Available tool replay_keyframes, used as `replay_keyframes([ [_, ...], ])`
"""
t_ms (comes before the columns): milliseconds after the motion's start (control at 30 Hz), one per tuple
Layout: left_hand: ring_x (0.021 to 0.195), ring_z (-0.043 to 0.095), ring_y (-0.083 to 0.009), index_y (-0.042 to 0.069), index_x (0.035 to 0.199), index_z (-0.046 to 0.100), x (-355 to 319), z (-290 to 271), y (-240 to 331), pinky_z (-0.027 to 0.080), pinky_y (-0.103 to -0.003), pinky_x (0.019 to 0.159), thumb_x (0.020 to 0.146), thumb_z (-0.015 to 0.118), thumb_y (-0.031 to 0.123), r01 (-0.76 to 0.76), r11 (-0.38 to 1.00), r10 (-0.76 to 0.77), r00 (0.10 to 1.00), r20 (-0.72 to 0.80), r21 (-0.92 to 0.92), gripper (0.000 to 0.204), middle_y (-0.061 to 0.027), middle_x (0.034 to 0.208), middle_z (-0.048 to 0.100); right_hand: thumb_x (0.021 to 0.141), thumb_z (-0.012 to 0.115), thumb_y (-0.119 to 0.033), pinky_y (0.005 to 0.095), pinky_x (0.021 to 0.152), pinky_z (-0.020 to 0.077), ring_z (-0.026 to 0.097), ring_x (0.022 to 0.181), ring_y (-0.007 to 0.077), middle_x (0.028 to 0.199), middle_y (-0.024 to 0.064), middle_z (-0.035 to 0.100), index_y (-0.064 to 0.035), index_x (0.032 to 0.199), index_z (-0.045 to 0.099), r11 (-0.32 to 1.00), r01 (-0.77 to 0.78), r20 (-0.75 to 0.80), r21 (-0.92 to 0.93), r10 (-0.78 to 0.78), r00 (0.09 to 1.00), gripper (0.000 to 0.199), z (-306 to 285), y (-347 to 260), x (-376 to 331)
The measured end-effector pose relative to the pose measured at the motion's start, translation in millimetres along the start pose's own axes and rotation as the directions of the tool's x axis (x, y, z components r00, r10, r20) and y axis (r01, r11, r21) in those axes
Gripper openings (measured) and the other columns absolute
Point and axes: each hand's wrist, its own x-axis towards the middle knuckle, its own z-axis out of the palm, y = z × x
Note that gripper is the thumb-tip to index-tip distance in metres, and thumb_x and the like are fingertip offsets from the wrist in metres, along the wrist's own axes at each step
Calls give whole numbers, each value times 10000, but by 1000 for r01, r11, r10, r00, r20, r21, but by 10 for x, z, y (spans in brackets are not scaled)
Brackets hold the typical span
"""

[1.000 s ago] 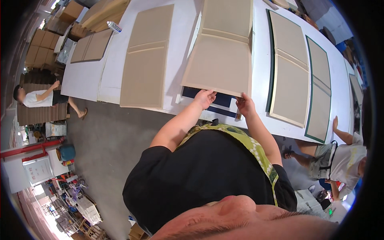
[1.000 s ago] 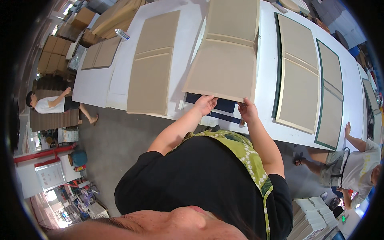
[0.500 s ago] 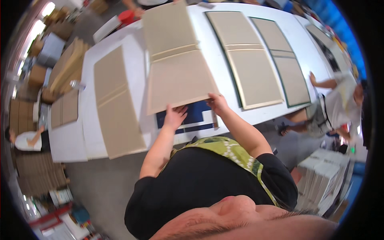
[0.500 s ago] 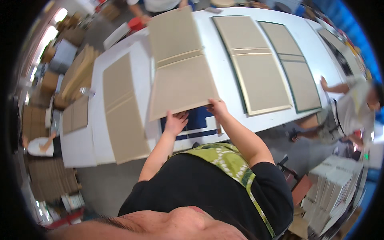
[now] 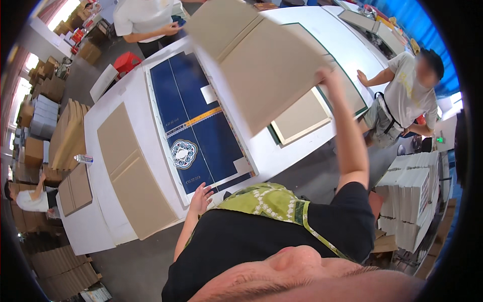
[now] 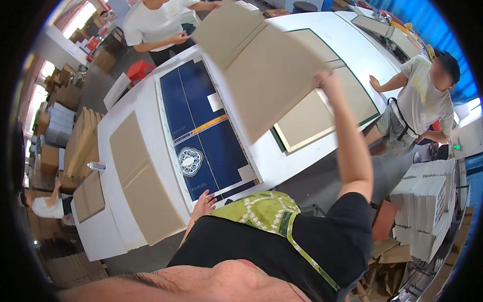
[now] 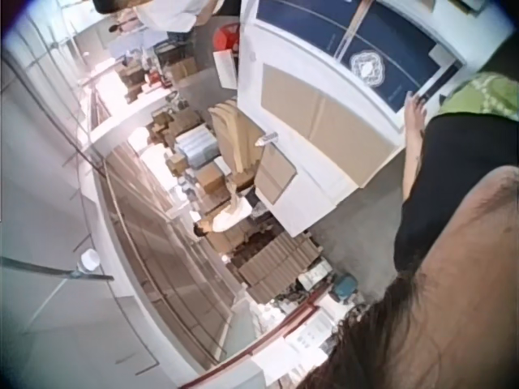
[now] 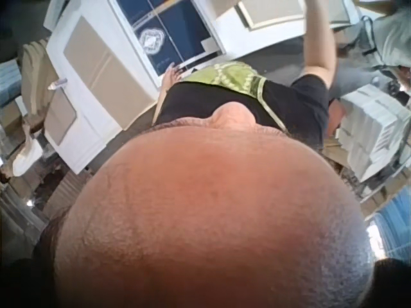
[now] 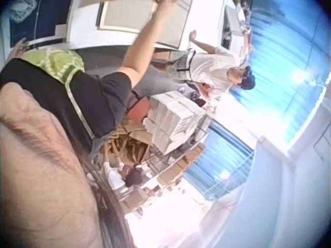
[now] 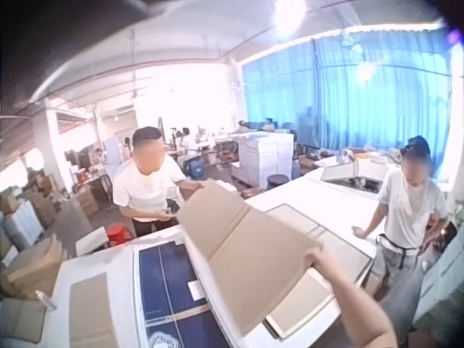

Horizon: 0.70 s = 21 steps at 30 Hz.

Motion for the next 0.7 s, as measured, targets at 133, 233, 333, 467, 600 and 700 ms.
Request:
replay_keyframes([
  [133, 1055, 496, -189, 201, 1342, 356, 156, 85, -30, 391, -372, 826, 924, 488, 396, 79, 989, -82, 996, 21, 128, 480, -38, 1220, 505, 842, 546, -215, 341, 686, 474, 619, 741, 204, 799, 87, 643, -6, 952, 633, 923, 234, 68, -305, -224, 972, 252, -911, -1178, 363],
  [233, 1049, 489, -186, 202, 1331, 369, 260, 107, -146, 378, -369, 839, 927, 484, 391, 94, 990, -96, 995, 12, 107, 460, -34, 1210, 504, 867, 506, -173, 362, 739, 482, 628, 832, 246, 898, 92, 657, -66, 1084, 597, 476, 396, 285, -785, -290, 914, 258, -836, -1016, 237],
  [333, 1017, 502, -188, 197, 1322, 381, 358, 97, -260, 400, -352, 797, 933, 480, 378, 120, 986, -120, 993, -7, 113, 440, -33, 1182, 518, 843, 462, -82, 380, 757, 518, 583, 979, 275, 1182, 108, 556, -191, 1316, 420, 6, 577, 569, -817, -164, 806, 487, -267, -216, -357],
  [467, 1010, 519, -202, 185, 1320, 396, 481, -8, -393, 427, -327, 730, 934, 487, 360, 171, 970, -164, 985, -51, 172, 433, -46, 1208, 521, 768, 553, -117, 372, 637, 548, 566, 981, 281, 1068, 106, 555, -163, 1300, 405, 27, 661, 658, -750, -69, 750, 554, 366, 1245, -1041],
  [600, 1034, 523, -211, 163, 1332, 384, 332, -6, -362, 441, -314, 723, 939, 480, 351, 223, 948, -199, 972, -126, 226, 447, -60, 1224, 515, 759, 587, -169, 384, 597, 533, 570, 887, 255, 910, 66, 550, -126, 1028, 521, 136, 522, 532, -842, 56, 845, 281, 834, 2853, -1436],
  [700, 1036, 525, -216, 146, 1336, 378, 150, 23, -331, 455, -301, 715, 947, 469, 332, 180, 964, -150, 976, -161, 196, 441, -77, 1215, 518, 770, 581, -174, 407, 605, 506, 557, 860, 270, 884, 66, 547, -114, 965, 528, 287, 515, 528, -808, -36, 848, 210, 865, 2521, -1456],
])
